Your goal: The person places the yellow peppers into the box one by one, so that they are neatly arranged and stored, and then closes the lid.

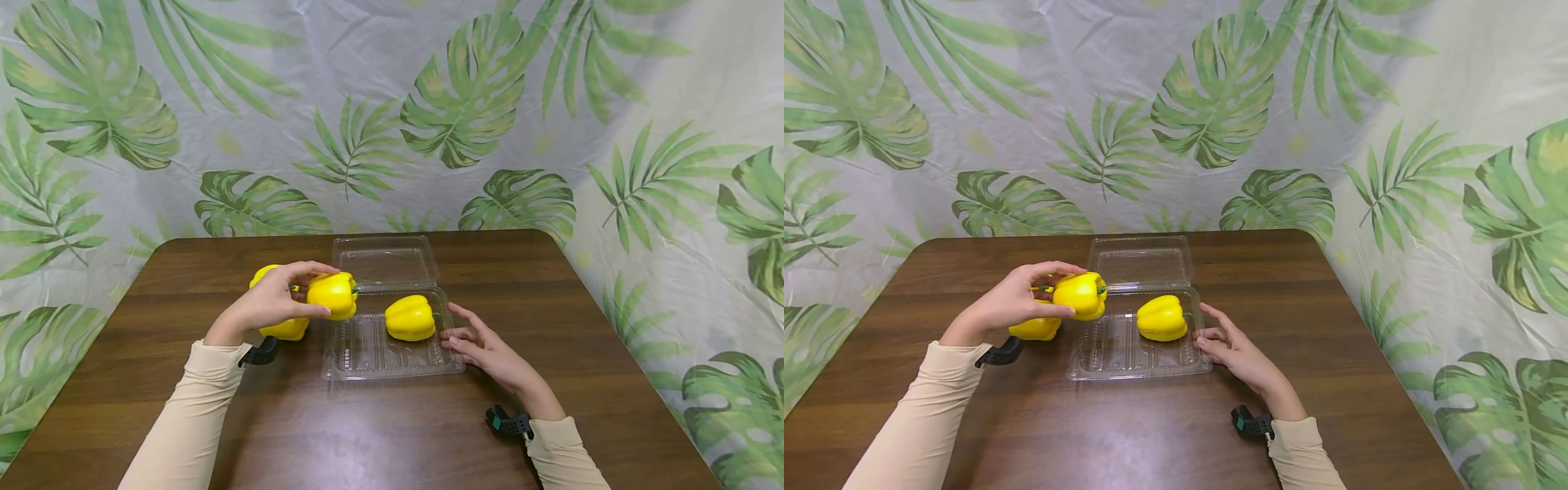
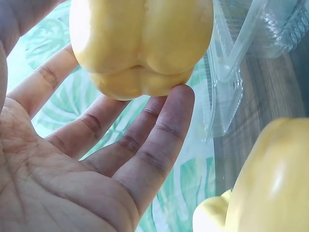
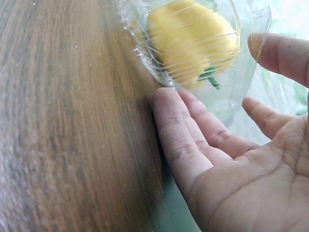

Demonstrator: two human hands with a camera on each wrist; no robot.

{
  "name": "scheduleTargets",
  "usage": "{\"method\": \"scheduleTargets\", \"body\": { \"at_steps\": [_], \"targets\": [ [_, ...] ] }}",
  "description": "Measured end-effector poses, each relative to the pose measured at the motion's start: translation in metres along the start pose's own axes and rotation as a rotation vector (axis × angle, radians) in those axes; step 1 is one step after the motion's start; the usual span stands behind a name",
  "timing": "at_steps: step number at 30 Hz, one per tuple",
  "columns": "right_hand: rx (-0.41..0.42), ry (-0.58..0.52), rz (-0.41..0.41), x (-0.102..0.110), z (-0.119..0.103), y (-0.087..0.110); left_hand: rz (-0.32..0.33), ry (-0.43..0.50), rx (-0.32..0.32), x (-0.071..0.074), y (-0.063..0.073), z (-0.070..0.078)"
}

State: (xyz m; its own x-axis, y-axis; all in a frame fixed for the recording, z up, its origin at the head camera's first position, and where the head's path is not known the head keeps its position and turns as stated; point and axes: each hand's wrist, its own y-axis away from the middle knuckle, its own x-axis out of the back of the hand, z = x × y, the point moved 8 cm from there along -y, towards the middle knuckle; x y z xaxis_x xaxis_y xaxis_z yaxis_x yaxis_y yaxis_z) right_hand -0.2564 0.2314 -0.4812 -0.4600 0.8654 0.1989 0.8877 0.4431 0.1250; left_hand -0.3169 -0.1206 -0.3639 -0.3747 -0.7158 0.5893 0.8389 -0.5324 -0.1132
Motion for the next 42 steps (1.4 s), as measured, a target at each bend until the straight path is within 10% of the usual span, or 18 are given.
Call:
{"method": "scheduleTargets", "body": {
  "at_steps": [20, 42],
  "targets": [
    [0.006, 0.018, -0.005, 0.001, 0.001, 0.001, -0.134, 0.043, -0.001, -0.028, -0.018, 0.009],
    [0.001, 0.02, 0.002, 0.001, 0.0, 0.001, -0.153, -0.363, -0.109, -0.053, -0.029, 0.021]
  ]
}}
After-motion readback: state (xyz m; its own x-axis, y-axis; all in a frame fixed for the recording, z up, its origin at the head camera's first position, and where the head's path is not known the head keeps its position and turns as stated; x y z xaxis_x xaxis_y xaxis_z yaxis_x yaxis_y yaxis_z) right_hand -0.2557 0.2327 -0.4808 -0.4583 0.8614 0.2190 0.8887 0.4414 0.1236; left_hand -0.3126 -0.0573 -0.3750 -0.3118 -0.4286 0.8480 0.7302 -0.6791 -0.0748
